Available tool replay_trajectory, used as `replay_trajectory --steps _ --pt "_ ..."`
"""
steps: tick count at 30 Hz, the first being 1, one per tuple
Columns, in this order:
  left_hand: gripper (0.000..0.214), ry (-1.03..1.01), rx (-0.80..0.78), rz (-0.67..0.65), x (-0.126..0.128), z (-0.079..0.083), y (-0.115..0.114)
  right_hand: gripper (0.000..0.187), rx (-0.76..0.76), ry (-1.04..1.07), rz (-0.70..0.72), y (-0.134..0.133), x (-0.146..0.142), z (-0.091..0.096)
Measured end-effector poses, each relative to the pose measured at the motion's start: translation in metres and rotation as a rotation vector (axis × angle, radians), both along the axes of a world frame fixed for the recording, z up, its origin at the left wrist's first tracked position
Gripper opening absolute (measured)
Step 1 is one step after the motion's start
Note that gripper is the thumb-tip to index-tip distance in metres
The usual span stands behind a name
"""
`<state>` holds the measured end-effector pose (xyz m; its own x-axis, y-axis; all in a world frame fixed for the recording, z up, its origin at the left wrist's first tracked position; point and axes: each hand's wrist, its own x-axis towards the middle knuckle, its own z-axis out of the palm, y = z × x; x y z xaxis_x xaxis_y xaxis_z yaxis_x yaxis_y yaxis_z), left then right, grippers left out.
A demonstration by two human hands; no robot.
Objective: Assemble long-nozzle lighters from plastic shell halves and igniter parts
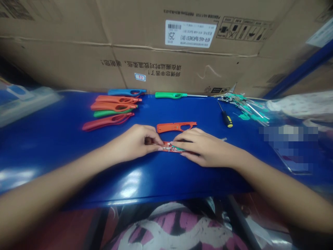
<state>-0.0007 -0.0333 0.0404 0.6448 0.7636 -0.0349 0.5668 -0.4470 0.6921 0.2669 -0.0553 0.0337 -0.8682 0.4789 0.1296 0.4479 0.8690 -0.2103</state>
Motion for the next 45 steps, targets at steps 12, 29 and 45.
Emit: replay_trajectory --steps 12,29,45 --pt "0.010 -0.001 0.158 -0.072 -0.0001 0.0005 -0.0059 0.033 -0.004 -0.001 -0.007 -0.0004 -0.0009 -0.0022" --pt "0.008 -0.043 0.089 -0.070 -0.0017 -0.0025 -0.0019 0.034 -0.031 0.014 -0.019 -0.0023 -0.0017 -0.0001" --pt "0.017 -0.068 -0.073 -0.028 -0.0001 -0.0048 0.0005 0.033 -0.040 0.028 -0.023 -0.0018 -0.0025 -0.0029"
